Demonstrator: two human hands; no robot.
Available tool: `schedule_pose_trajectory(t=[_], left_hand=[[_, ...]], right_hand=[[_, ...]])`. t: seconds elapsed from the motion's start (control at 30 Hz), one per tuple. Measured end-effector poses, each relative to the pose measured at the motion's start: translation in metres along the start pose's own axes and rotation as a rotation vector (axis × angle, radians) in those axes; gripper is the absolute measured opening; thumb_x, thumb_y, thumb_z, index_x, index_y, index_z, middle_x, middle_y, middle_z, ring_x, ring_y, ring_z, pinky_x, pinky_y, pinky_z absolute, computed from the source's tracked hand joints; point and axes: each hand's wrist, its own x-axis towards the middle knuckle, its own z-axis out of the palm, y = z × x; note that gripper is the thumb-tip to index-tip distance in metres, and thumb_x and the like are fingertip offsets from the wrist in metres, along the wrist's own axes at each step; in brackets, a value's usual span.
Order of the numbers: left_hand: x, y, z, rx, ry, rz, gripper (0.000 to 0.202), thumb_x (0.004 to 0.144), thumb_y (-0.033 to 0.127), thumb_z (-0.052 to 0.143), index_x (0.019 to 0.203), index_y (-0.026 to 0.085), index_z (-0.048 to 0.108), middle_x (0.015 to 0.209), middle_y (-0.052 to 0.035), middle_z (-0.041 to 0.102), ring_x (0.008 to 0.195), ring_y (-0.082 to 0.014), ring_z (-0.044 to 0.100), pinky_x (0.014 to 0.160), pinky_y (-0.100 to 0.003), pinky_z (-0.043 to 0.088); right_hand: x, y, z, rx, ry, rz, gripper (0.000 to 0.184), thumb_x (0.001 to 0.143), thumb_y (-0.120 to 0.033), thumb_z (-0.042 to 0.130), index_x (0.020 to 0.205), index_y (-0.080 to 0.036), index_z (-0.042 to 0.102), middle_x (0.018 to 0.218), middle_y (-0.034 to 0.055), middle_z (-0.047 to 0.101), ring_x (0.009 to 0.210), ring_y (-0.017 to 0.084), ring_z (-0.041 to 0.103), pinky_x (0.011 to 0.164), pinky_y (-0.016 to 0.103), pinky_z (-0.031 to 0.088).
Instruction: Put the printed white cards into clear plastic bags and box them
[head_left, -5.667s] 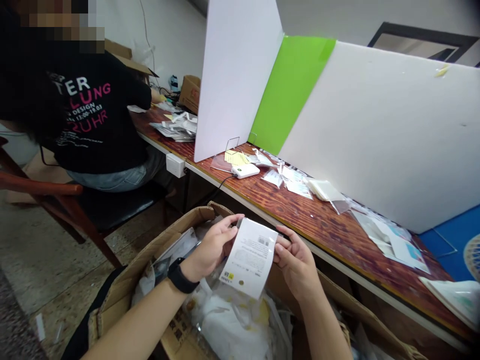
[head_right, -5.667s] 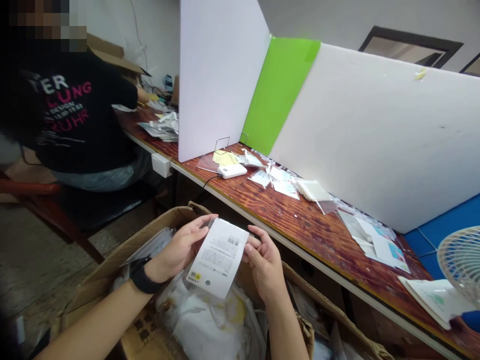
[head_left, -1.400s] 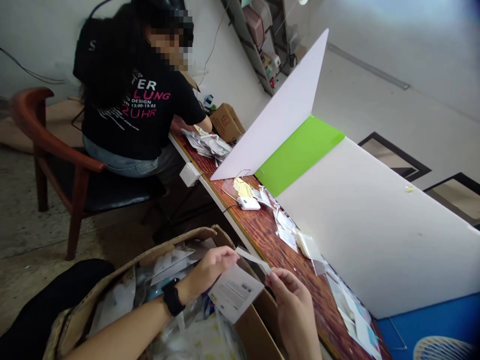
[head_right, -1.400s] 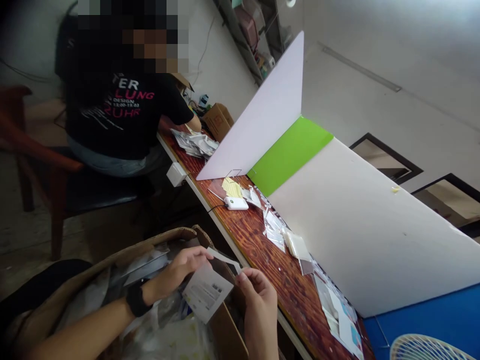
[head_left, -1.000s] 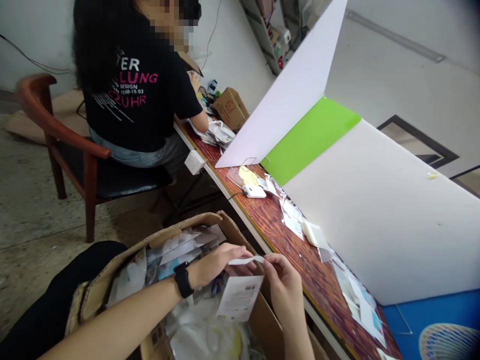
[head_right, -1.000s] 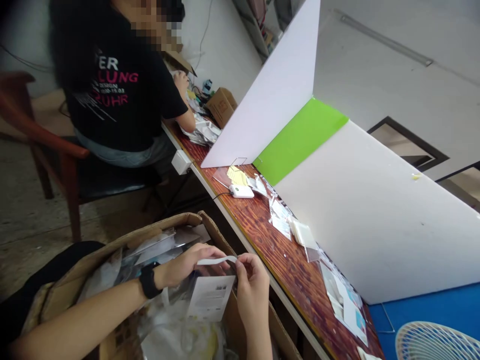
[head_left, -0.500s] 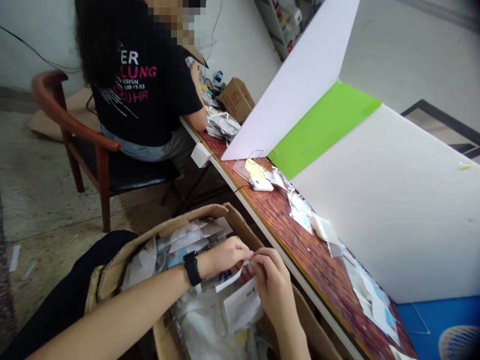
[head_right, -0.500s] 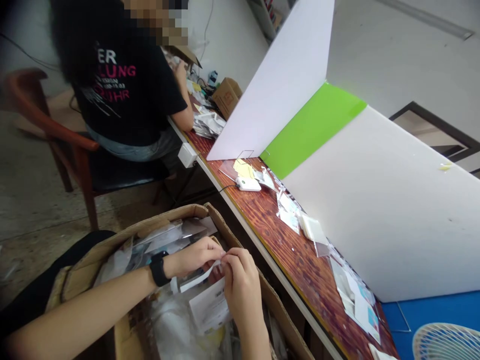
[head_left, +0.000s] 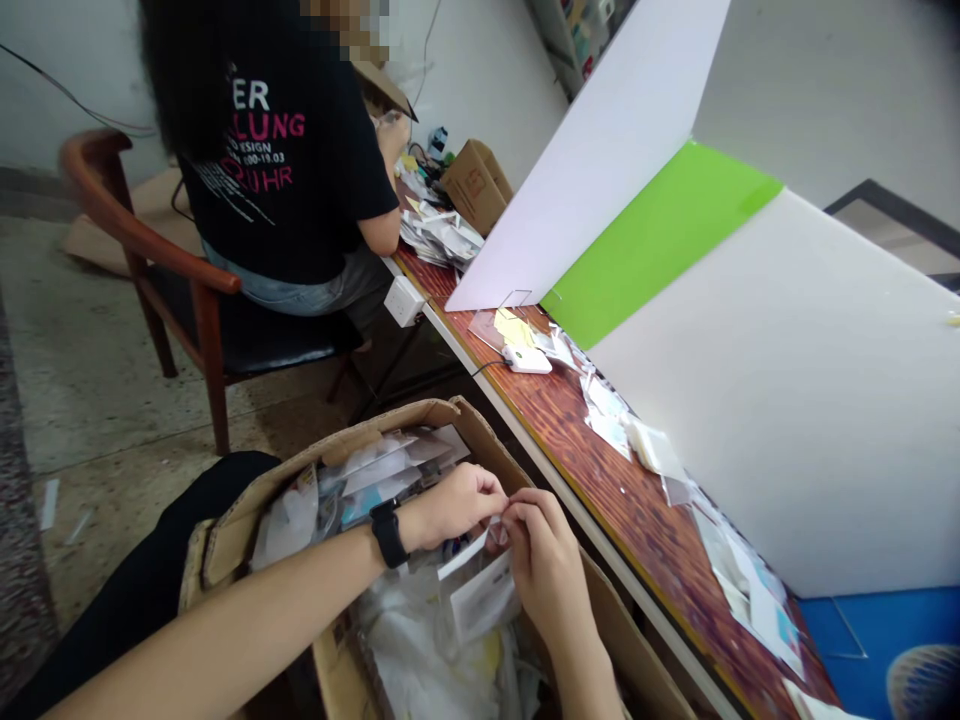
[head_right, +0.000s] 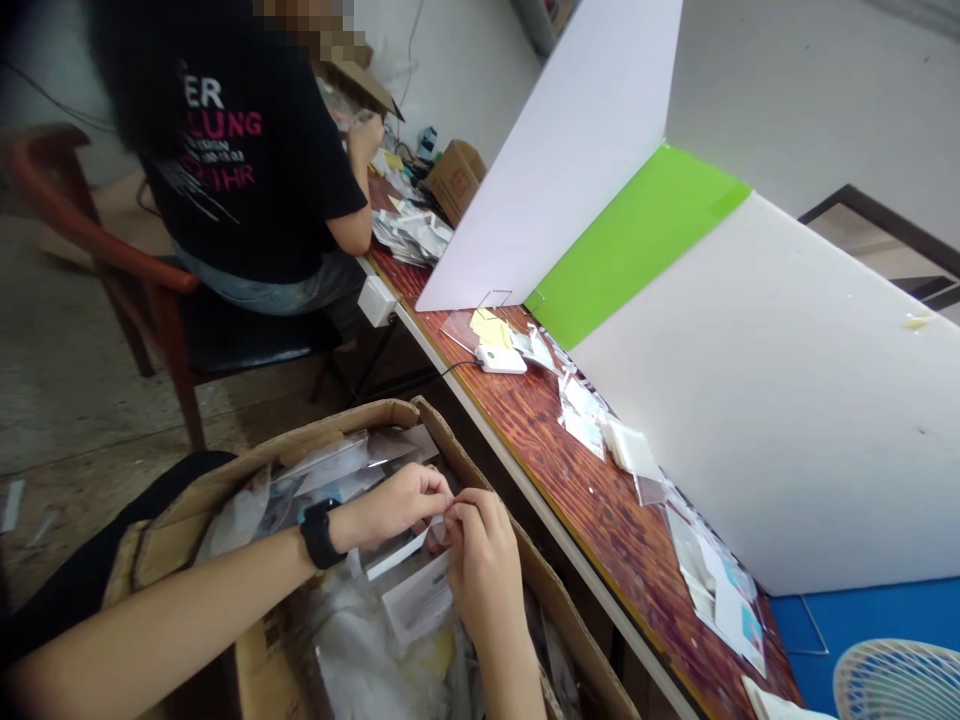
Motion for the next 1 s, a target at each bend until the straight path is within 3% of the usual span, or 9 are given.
schedule_pose_trajectory(t=[0.37,0.73,1.0], left_hand=[[0.002,-0.001,0.001,0.04,0.027,-0.007,0.013,0.071,0.022,0.053,0.059,0.017,0.055,0.049,0.0017,0.059,0.045,-0.0132,0.055,0.045,-0.025,0.042],[0.003,-0.002,0.002,-0.007,0.069,-0.049,0.011,0.071,0.024,0.055,0.062,0.018,0.053,0.046,0.0053,0.052,0.047,-0.0118,0.053,0.049,-0.024,0.044],[0.007,-0.002,0.003,-0.079,0.078,-0.079,0.009,0.068,0.022,0.054,0.061,0.017,0.051,0.052,0.0043,0.056,0.045,-0.0111,0.056,0.045,-0.023,0.044]], right_hand=[[-0.003,0.002,0.0,-0.025,-0.057,-0.009,0.024,0.078,0.003,0.039,0.086,-0.017,0.049,0.097,0.0082,0.05,0.088,0.02,0.048,0.077,0.037,0.043],[-0.003,-0.007,-0.004,-0.044,-0.052,-0.017,0.019,0.084,-0.001,0.039,0.085,-0.018,0.048,0.096,0.0076,0.05,0.086,0.019,0.048,0.076,0.035,0.042],[-0.004,-0.015,-0.009,-0.001,-0.079,-0.003,0.017,0.087,-0.004,0.04,0.082,-0.019,0.046,0.087,0.0056,0.054,0.08,0.018,0.05,0.071,0.031,0.04]])
